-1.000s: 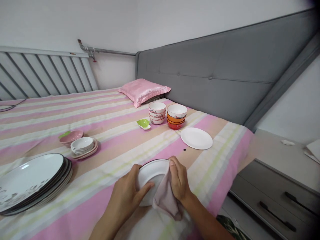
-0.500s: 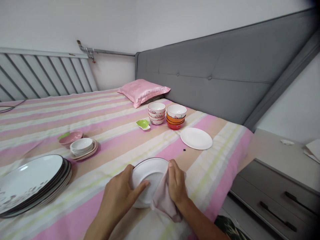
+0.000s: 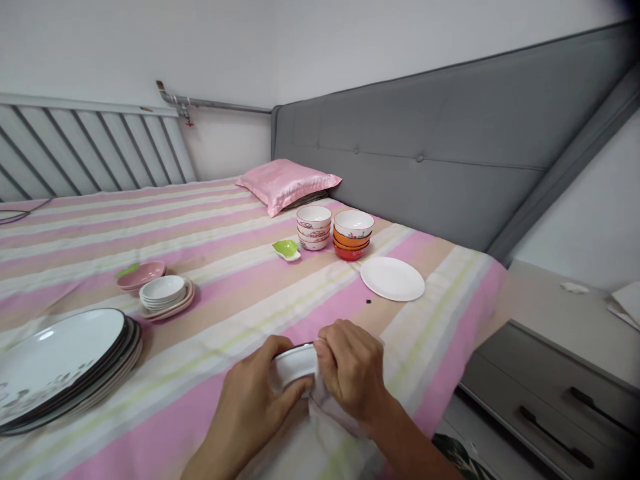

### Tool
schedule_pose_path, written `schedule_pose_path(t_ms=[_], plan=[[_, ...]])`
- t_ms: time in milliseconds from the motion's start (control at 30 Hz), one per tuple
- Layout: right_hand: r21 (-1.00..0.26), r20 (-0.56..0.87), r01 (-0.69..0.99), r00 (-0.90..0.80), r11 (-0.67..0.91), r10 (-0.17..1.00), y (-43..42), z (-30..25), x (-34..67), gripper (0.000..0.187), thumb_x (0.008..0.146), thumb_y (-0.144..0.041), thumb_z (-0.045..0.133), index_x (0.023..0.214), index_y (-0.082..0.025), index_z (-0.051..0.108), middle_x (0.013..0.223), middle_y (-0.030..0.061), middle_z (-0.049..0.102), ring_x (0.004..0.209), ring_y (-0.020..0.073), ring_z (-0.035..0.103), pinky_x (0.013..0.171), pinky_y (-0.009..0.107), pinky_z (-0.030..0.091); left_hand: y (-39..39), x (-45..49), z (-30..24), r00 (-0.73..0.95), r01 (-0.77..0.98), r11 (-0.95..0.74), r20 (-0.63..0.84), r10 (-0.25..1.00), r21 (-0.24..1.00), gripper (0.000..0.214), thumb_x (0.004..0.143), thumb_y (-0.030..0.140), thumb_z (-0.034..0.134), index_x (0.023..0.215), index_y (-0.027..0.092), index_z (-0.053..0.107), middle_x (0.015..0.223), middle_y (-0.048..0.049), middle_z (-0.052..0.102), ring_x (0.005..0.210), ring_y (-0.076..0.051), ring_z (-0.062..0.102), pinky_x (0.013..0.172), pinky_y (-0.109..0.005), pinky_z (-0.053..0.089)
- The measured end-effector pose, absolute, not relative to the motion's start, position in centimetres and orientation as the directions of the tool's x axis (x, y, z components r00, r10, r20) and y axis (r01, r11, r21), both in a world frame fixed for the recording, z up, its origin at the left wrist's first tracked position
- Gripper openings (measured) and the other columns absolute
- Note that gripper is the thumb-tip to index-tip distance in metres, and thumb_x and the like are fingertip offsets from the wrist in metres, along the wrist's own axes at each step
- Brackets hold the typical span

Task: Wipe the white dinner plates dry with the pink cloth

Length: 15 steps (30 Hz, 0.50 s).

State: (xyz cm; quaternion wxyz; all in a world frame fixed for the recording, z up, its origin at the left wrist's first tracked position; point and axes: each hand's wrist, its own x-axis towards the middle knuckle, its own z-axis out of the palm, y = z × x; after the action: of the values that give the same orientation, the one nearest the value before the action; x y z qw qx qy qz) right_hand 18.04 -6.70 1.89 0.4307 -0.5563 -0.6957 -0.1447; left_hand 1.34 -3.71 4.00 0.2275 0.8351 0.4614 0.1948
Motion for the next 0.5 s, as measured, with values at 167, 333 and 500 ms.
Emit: schedule_pose_path(t_ms=[167, 333, 500], plan=[[-0.317, 0.751, 0.871, -0.013, 0.377, 0.660, -6.0, 1.6, 17.9, 0.020, 0.092, -0.027, 0.036, 0.080, -0.019, 0.051, 0.071, 0.0044, 0.054, 0.068, 0.0182, 0.046, 0.063, 0.031, 0.031, -3.8, 0.9, 3.6, 0.533, 0.600, -0.567, 0.246, 0.809, 0.563, 0.034, 0.085, 0.043, 0.052, 0.114, 0.027, 0.047, 0.105, -0.0019, 0.065, 0.075, -0.017, 0.064, 0.062, -0.026, 0.050], [-0.387, 0.765, 0.838, 0.058, 0.385, 0.642, -5.9, 1.0, 18.3, 0.017, 0.091, -0.025, 0.036, 0.083, -0.019, 0.051, 0.070, 0.0043, 0.053, 0.067, 0.0176, 0.046, 0.062, 0.031, 0.032, -3.5, 0.8, 3.0, 0.527, 0.621, -0.578, 0.264, 0.808, 0.529, 0.036, 0.085, 0.045, 0.051, 0.116, 0.027, 0.048, 0.110, -0.0016, 0.065, 0.070, -0.017, 0.066, 0.058, -0.026, 0.051], [-0.504, 0.739, 0.770, 0.151, 0.391, 0.656, -5.6, -0.3, 18.6, 0.015, 0.090, -0.021, 0.036, 0.085, -0.018, 0.050, 0.072, 0.0034, 0.051, 0.068, 0.0166, 0.048, 0.063, 0.029, 0.035, -3.1, 0.8, 3.1, 0.494, 0.656, -0.548, 0.254, 0.832, 0.519, 0.038, 0.084, 0.047, 0.051, 0.113, 0.024, 0.050, 0.109, -0.0040, 0.066, 0.070, -0.018, 0.066, 0.060, -0.028, 0.050]])
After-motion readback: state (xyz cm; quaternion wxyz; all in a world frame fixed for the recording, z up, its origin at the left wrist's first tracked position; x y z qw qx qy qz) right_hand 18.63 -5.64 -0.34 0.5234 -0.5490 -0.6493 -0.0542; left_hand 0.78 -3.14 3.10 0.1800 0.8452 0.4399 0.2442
